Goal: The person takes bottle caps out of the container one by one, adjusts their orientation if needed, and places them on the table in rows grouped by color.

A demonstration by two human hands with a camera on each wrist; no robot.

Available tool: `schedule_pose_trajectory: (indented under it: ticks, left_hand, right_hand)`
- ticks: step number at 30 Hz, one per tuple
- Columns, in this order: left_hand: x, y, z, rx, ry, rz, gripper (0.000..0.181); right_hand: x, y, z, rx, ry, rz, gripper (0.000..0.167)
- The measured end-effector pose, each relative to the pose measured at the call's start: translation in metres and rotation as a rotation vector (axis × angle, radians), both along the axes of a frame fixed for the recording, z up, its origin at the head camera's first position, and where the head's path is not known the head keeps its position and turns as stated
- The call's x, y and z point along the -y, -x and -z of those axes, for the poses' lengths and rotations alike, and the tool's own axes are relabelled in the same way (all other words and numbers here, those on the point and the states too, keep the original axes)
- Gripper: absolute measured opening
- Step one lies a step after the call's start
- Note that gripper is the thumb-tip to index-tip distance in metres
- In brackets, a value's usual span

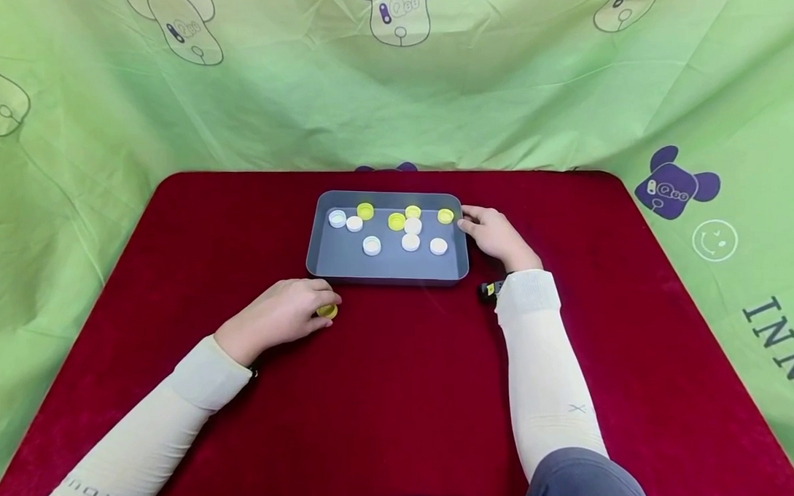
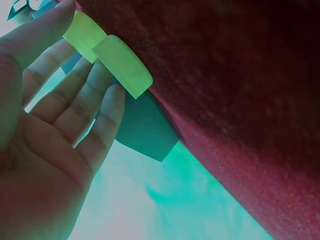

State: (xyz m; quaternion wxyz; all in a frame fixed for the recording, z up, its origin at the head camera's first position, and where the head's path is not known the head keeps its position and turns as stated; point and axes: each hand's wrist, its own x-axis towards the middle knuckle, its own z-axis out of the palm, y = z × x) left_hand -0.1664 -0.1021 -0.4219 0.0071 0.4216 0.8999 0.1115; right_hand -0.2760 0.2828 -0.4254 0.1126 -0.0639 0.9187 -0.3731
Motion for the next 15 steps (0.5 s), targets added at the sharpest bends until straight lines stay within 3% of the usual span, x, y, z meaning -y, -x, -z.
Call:
schedule_pose_trajectory:
  ticks: [15]
  left_hand:
    - [-0.0002,0.0017,0.0029,0.008,0.009,-0.001,0.023]
  right_hand:
    - [-0.0009,0.0002,-0.0021,0.023,-0.016,-0.011,0.053]
